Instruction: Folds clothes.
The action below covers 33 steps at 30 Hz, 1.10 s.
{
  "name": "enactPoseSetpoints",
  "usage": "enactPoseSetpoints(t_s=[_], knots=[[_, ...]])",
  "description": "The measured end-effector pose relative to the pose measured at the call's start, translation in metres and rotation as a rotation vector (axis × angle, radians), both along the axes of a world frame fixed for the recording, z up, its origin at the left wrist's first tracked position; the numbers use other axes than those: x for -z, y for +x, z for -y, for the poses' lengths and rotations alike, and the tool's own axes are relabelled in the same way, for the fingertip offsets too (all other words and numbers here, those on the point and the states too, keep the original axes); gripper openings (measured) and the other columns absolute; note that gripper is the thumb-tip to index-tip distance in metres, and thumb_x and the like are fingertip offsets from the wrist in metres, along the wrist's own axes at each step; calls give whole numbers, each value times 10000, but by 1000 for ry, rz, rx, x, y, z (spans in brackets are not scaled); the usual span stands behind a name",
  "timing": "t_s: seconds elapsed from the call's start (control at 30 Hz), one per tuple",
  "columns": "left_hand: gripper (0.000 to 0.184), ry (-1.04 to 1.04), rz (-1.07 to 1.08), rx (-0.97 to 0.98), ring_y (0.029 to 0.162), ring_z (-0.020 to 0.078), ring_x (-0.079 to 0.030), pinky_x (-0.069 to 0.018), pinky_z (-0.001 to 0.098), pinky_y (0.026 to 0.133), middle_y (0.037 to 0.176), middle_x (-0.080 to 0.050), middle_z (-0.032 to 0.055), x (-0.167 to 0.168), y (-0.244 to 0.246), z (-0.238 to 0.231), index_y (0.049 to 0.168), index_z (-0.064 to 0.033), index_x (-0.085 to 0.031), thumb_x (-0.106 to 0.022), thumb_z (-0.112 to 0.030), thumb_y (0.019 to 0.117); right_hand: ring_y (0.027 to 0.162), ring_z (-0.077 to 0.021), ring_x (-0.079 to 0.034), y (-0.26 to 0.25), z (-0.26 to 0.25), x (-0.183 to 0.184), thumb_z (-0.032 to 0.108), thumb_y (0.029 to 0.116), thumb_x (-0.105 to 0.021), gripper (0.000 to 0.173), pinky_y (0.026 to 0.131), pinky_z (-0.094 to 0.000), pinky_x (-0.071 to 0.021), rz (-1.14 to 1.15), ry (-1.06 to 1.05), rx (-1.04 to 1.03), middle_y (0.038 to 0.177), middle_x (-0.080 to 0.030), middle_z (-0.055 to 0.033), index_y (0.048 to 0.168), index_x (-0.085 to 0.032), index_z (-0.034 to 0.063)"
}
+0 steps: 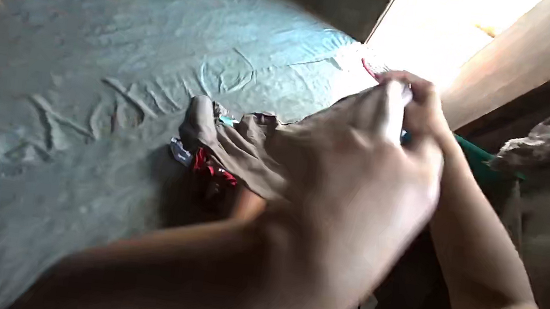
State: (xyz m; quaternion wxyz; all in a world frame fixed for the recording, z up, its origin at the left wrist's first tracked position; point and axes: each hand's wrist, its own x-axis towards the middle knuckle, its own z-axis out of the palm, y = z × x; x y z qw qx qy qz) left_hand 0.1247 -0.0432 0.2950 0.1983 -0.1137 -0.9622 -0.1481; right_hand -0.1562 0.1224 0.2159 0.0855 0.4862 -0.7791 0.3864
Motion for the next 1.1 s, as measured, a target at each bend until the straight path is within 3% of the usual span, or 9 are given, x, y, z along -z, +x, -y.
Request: enactPoseSetpoints(t_s=[0.13, 0.27, 0.37, 0.47, 0.7, 0.83, 0.93, 1.0, 1.1], knots=[[383, 161, 711, 436, 947, 398, -685, -576, 514, 745, 1129, -639, 238, 102, -24, -57, 1357, -47, -566, -576, 19, 980, 1078, -190, -666, 23, -57, 127, 42, 925, -550, 291, 991, -394, -538, 278, 223, 98, 1166, -690, -156, 1173, -673, -50], [826, 273, 1002, 270, 1464, 509, -300, -293, 750, 1085, 1599, -333, 261, 246, -20, -49, 1572, -203, -405, -826, -247, 863, 1316, -499, -514, 87, -101, 216, 126, 994, -607, 534, 1069, -654, -434, 532, 1019, 350, 1475, -475, -317, 1513, -483, 96], [963, 288, 976, 25, 1555, 481, -21, -60, 741, 1182, 1694, -91, 237, 316, 19, 8, 1630, -229, -279, -836, -289, 847, 1265, -395, -583, 181, -100, 240, 138, 954, -653, 427, 1061, -529, -498, 433, 662, 198, 1371, -587, -249, 1368, -622, 38], [684, 345, 604, -128, 1509, 460, -273, -218, 626, 1216, 1594, -367, 259, 367, 59, 56, 1511, -118, -496, -738, -167, 874, 1201, -410, -614, 239, -82, 259, 245, 892, -738, 439, 915, -573, -537, 326, 509, 134, 1301, -637, -221, 1293, -678, 77], [323, 282, 526, -405, 1384, 468, -439, -129, 785, 1122, 1287, -642, 215, 377, 36, 139, 1145, -56, -715, -751, -124, 831, 1056, -423, -675, 233, -59, 274, 121, 939, -626, 179, 753, -533, -578, 182, 598, 246, 1110, -692, -222, 1053, -709, 12], [220, 401, 650, -497, 1202, 416, -598, -301, 690, 1097, 1192, -677, 221, 354, 18, 189, 1132, -5, -700, -521, -16, 1004, 1110, -371, -684, 176, -54, 241, 109, 1039, -504, 273, 986, -536, -533, 438, 650, 334, 1155, -712, -208, 1189, -694, -17], [298, 540, 434, -497, 1073, 433, -656, -481, 605, 993, 1121, -673, 287, 327, 3, 224, 1123, 93, -664, -390, 3, 1049, 1045, -384, -705, 125, -50, 215, 57, 1000, -557, 245, 960, -574, -536, 390, 489, 414, 1091, -732, -218, 1170, -724, 0], [258, 574, 432, -350, 1113, 408, -651, -498, 577, 995, 1205, -648, 285, 312, -10, 225, 1209, 101, -606, -538, -73, 1032, 1023, -378, -707, 105, -49, 197, -2, 972, -586, 241, 940, -579, -537, 383, 429, 410, 1067, -732, -222, 1170, -724, -3], [770, 497, 658, -147, 1419, 353, -442, -333, 655, 1142, 1494, -514, 163, 319, -23, 173, 1457, -95, -519, -833, -415, 831, 923, -233, -720, 99, -45, 167, -29, 959, -575, 204, 875, -447, -589, 453, 401, 162, 1020, -736, -155, 1105, -716, -19]])
